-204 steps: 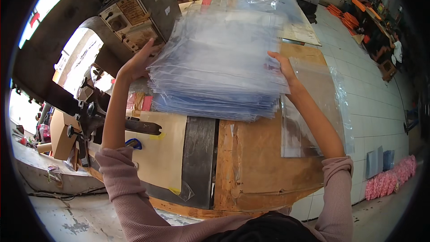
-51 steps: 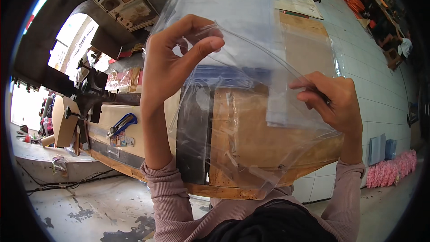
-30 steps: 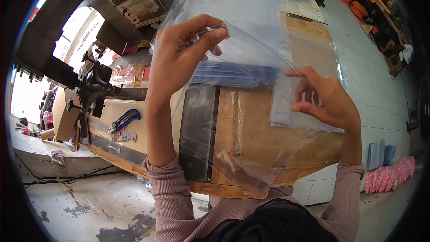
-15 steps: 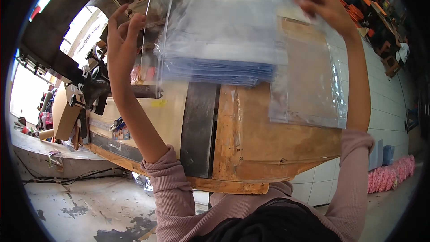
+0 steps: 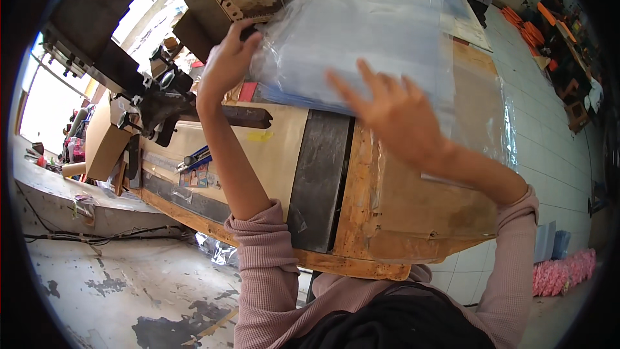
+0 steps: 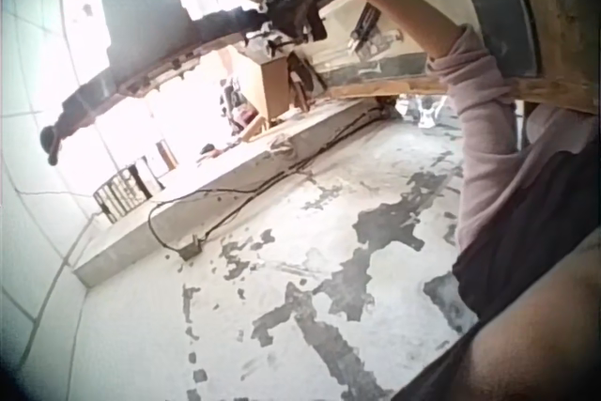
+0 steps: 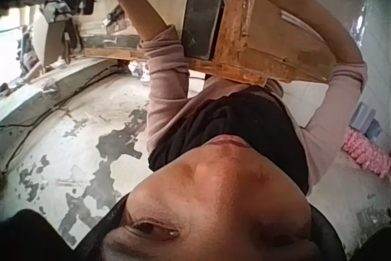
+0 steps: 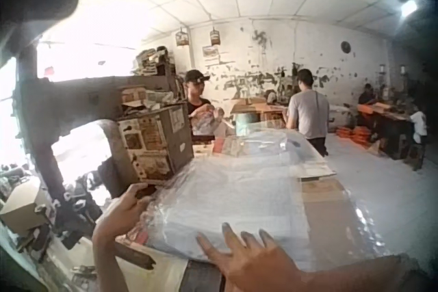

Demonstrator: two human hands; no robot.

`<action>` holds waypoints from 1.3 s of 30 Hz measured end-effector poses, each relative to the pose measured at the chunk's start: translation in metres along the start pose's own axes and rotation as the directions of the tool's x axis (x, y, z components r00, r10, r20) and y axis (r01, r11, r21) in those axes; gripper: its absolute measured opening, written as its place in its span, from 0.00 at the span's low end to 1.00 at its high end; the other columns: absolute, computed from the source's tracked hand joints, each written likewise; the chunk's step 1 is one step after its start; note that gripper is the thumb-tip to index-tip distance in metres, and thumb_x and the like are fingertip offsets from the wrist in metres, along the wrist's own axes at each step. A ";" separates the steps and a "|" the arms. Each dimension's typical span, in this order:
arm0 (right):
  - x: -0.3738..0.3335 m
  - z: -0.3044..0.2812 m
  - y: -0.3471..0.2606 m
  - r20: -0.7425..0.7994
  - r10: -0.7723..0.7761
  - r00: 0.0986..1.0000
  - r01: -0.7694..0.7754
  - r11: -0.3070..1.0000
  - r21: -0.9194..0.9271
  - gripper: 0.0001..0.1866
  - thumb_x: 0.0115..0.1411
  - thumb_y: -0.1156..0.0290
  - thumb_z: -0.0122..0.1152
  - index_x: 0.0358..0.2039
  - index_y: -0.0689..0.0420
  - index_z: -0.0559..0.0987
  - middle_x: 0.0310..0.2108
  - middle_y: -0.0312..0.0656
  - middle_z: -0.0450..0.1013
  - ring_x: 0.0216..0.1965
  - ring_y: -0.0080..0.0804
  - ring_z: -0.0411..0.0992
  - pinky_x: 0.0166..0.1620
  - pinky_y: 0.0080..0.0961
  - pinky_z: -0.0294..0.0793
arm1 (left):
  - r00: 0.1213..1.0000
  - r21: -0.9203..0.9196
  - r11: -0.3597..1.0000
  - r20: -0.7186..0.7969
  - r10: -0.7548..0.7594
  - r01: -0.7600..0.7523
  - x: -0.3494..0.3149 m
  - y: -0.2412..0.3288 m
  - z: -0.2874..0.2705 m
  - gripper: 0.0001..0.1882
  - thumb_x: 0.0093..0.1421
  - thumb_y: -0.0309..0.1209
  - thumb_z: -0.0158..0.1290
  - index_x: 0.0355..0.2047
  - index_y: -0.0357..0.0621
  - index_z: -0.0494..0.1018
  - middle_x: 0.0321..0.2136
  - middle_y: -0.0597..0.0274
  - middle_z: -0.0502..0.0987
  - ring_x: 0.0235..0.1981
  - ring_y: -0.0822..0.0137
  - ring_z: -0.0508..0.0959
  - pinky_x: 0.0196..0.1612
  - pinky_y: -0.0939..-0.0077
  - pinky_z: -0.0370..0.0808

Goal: The person counts a stack of clear plastic sheets by lifting them one by one from a large pile and moving them to a second stack on the workbench.

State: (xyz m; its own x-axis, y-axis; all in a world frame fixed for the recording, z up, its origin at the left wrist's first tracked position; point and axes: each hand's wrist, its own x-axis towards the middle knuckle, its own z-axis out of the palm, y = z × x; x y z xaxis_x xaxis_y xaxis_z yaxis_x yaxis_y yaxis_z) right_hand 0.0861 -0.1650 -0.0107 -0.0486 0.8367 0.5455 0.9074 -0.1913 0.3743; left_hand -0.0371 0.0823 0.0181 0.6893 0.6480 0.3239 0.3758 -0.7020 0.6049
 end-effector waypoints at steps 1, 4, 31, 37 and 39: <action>0.009 0.002 0.013 0.035 0.035 0.999 -0.035 0.999 0.002 0.31 0.49 0.73 0.54 0.57 0.46 0.64 0.45 0.49 0.70 0.35 0.37 0.74 0.34 0.32 0.76 | 0.999 -0.028 0.999 -0.035 0.025 -0.026 0.002 0.000 0.004 0.23 0.59 0.42 0.46 0.51 0.43 0.64 0.27 0.49 0.77 0.32 0.56 0.78 0.39 0.69 0.71; 0.031 0.016 0.036 0.084 0.067 0.994 -0.072 0.996 0.050 0.25 0.49 0.76 0.53 0.50 0.48 0.71 0.42 0.39 0.72 0.36 0.33 0.73 0.32 0.25 0.76 | 0.995 -0.086 0.994 -0.084 0.053 -0.060 0.007 -0.006 0.004 0.23 0.59 0.43 0.46 0.51 0.44 0.64 0.28 0.47 0.77 0.33 0.53 0.77 0.40 0.69 0.70; -0.153 -0.016 0.081 0.232 0.477 0.848 -0.521 0.832 0.193 0.32 0.50 0.58 0.62 0.55 0.54 0.65 0.56 0.50 0.59 0.57 0.42 0.58 0.57 0.37 0.56 | 0.917 0.380 0.838 0.240 0.319 -0.391 -0.029 0.062 0.046 0.57 0.36 0.34 0.67 0.62 0.69 0.43 0.62 0.38 0.38 0.64 0.44 0.39 0.62 0.46 0.44; -0.284 -0.024 0.177 0.630 0.776 0.033 -0.992 0.103 -0.075 0.28 0.55 0.53 0.55 0.43 0.68 0.70 0.37 0.55 0.71 0.37 0.48 0.70 0.40 0.35 0.68 | 0.781 0.247 0.746 0.300 0.548 -0.619 -0.034 0.106 0.096 0.54 0.38 0.37 0.66 0.62 0.69 0.45 0.62 0.42 0.42 0.64 0.48 0.42 0.62 0.45 0.45; -0.287 -0.023 0.177 0.709 0.701 0.070 -0.993 0.115 -0.016 0.26 0.54 0.54 0.56 0.38 0.69 0.72 0.30 0.53 0.72 0.30 0.46 0.71 0.35 0.35 0.69 | 0.779 0.255 0.739 0.279 0.561 -0.623 -0.032 0.101 0.109 0.49 0.42 0.38 0.63 0.61 0.69 0.47 0.61 0.48 0.50 0.62 0.49 0.49 0.61 0.45 0.50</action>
State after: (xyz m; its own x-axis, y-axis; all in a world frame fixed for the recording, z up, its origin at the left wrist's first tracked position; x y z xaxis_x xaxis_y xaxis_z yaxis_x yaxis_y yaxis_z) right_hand 0.2506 -0.4510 -0.0836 0.9292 0.2885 -0.2310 0.1464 -0.8611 -0.4869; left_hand 0.0458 -0.0414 -0.0105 0.9211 0.0289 0.3883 0.0061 -0.9982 0.0598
